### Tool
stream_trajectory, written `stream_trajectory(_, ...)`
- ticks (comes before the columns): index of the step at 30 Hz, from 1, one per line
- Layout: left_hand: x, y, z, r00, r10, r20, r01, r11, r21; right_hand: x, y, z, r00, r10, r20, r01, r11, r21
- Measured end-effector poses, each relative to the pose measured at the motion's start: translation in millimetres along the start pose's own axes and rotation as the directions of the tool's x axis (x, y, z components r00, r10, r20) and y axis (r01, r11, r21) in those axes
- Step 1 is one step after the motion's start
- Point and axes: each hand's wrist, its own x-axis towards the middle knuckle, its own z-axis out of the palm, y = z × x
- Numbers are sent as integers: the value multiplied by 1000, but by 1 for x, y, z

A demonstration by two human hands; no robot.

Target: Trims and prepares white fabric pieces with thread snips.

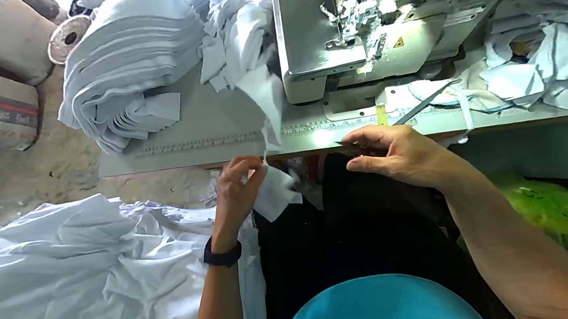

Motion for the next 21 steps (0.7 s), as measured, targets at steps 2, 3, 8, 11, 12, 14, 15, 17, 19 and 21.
stream_trajectory(2, -16, -2, -8, 997, 54, -55, -70, 932, -355, 5, -4, 13, 998, -68, 6, 68, 998, 7)
stream_trajectory(3, -27, 5, -14, 992, 89, -91, -124, 835, -537, 5, -7, 19, 995, -96, 12, 95, 995, 38)
stream_trajectory(8, -53, 14, -33, 978, 93, -186, -190, 765, -616, 14, -20, 37, 972, -232, -24, 233, 968, 95)
stream_trajectory(11, -58, 8, -13, 988, -134, -82, 45, 739, -672, 18, -21, 55, 958, -283, -40, 283, 959, 13)
stream_trajectory(12, -61, 6, -10, 984, -166, -65, 72, 702, -709, 19, -23, 62, 952, -302, -45, 302, 953, -4)
stream_trajectory(14, -67, 3, -5, 976, -209, -66, 91, 660, -746, 20, -27, 75, 934, -351, -68, 349, 936, -40)
stream_trajectory(15, -69, 3, -3, 971, -231, -65, 104, 650, -753, 21, -29, 81, 919, -386, -77, 381, 922, -66)
stream_trajectory(17, -72, 3, 0, 969, -242, -42, 124, 631, -766, 26, -28, 93, 872, -482, -81, 470, 873, -130)
stream_trajectory(19, -75, 1, 3, 977, -208, 33, 155, 602, -783, 29, -26, 102, 826, -560, -65, 537, 817, -211)
stream_trajectory(21, -76, 1, 8, 981, -176, 78, 167, 575, -801, 30, -26, 109, 787, -616, -43, 580, 762, -287)
